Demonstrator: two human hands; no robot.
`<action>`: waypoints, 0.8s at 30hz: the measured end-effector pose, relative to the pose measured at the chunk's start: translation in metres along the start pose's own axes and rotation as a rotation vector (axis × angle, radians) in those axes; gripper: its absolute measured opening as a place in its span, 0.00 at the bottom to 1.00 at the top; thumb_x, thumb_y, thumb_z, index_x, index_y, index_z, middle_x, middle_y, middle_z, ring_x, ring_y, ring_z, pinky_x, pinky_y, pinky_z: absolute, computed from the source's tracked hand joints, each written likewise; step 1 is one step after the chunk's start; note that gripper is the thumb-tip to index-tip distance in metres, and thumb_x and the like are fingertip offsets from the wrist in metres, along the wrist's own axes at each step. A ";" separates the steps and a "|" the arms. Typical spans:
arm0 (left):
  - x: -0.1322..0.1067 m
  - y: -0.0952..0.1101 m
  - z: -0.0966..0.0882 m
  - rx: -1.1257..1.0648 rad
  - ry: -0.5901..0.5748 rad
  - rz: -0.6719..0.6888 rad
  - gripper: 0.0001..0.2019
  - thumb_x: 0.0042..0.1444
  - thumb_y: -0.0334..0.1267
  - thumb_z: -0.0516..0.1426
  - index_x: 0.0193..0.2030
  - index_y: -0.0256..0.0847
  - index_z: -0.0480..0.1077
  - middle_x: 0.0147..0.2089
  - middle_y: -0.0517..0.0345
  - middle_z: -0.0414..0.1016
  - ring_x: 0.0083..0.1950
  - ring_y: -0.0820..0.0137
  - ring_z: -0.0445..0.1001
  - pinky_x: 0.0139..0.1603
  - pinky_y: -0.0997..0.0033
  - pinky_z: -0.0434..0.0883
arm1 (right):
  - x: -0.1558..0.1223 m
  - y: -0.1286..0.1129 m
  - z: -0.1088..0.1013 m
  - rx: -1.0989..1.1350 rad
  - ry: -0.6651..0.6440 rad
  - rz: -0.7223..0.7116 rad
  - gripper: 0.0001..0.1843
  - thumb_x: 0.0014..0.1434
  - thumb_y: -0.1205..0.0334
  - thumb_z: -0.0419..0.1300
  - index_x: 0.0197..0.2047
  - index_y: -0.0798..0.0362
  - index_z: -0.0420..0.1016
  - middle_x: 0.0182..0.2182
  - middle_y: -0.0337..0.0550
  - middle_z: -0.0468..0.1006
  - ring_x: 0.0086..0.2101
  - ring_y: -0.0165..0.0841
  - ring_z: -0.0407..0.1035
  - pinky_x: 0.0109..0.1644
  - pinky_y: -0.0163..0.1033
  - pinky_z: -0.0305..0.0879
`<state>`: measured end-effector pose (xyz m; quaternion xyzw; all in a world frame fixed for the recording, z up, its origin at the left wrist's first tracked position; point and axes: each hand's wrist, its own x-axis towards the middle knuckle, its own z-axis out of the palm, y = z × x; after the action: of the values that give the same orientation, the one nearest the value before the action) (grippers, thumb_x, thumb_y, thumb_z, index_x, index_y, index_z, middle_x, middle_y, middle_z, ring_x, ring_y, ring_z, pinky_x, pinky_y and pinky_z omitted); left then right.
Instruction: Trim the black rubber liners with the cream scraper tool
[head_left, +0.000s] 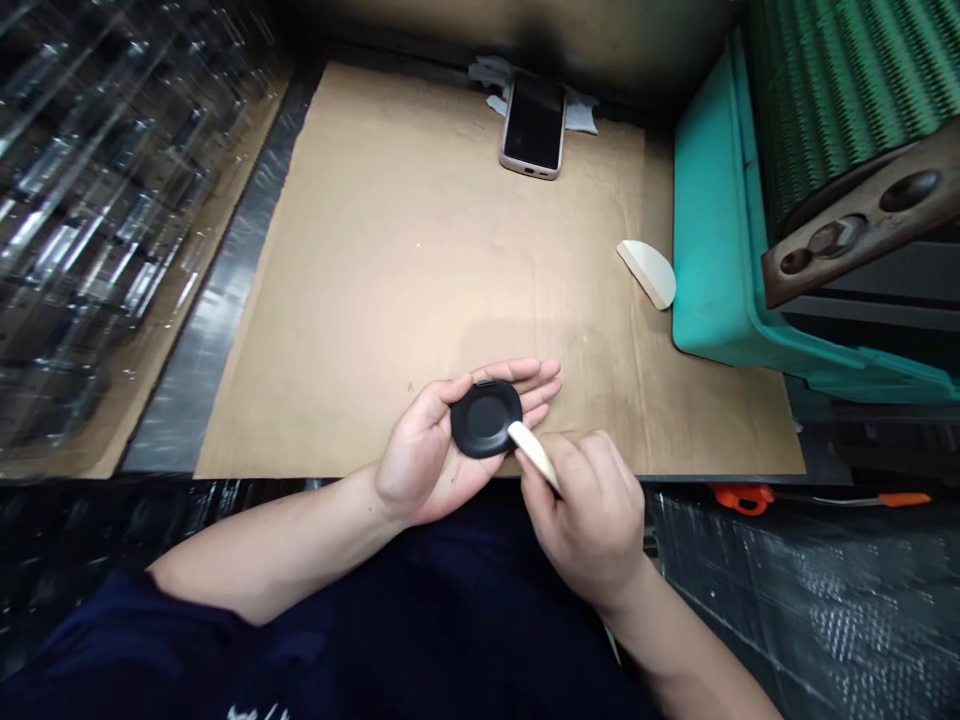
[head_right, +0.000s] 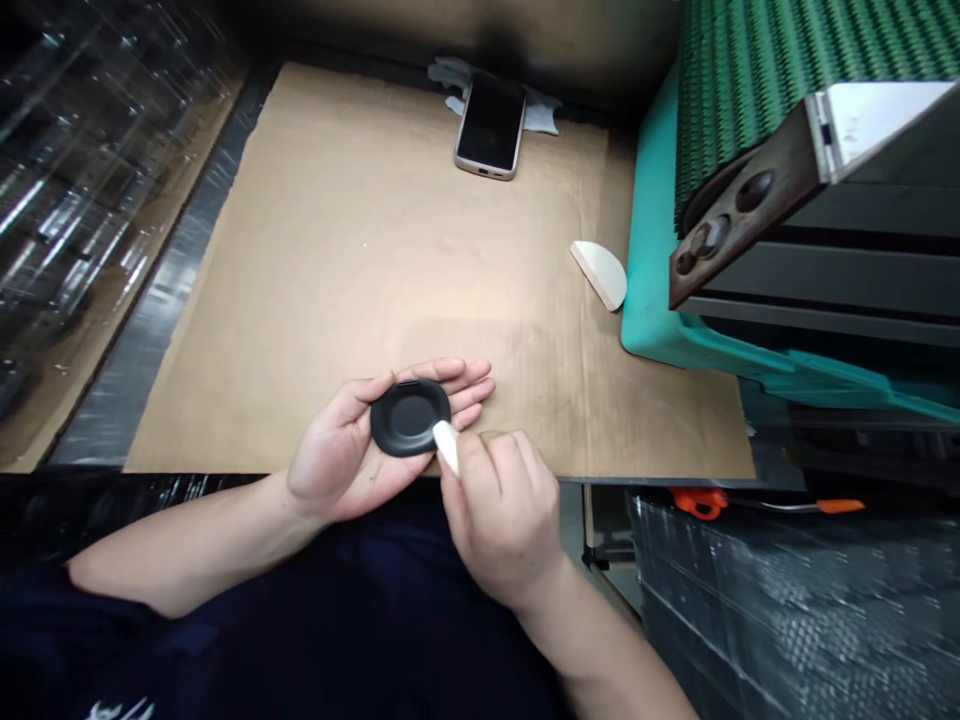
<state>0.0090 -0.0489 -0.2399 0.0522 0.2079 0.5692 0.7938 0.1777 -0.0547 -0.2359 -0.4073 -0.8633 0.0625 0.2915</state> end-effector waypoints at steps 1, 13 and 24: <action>0.000 0.000 0.000 0.001 -0.004 -0.008 0.25 0.69 0.41 0.43 0.60 0.27 0.73 0.69 0.37 0.68 0.74 0.50 0.62 0.77 0.50 0.50 | 0.000 0.000 -0.001 0.026 -0.022 -0.014 0.05 0.65 0.70 0.63 0.45 0.57 0.75 0.31 0.45 0.77 0.31 0.34 0.67 0.36 0.40 0.67; -0.001 -0.002 -0.007 0.032 -0.043 -0.144 0.26 0.69 0.44 0.44 0.63 0.32 0.71 0.70 0.41 0.67 0.75 0.52 0.59 0.74 0.47 0.55 | 0.017 0.014 -0.004 -0.080 0.012 -0.078 0.07 0.64 0.71 0.63 0.47 0.58 0.76 0.31 0.45 0.76 0.30 0.33 0.66 0.35 0.39 0.66; 0.000 -0.003 -0.006 0.026 -0.024 -0.138 0.25 0.69 0.44 0.46 0.64 0.33 0.71 0.71 0.40 0.67 0.76 0.50 0.58 0.74 0.47 0.55 | 0.021 0.012 -0.007 -0.127 -0.040 -0.071 0.06 0.66 0.70 0.62 0.46 0.58 0.75 0.29 0.44 0.74 0.30 0.33 0.64 0.34 0.39 0.63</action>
<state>0.0089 -0.0505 -0.2464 0.0547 0.2087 0.5097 0.8328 0.1787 -0.0326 -0.2251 -0.3929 -0.8850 0.0056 0.2497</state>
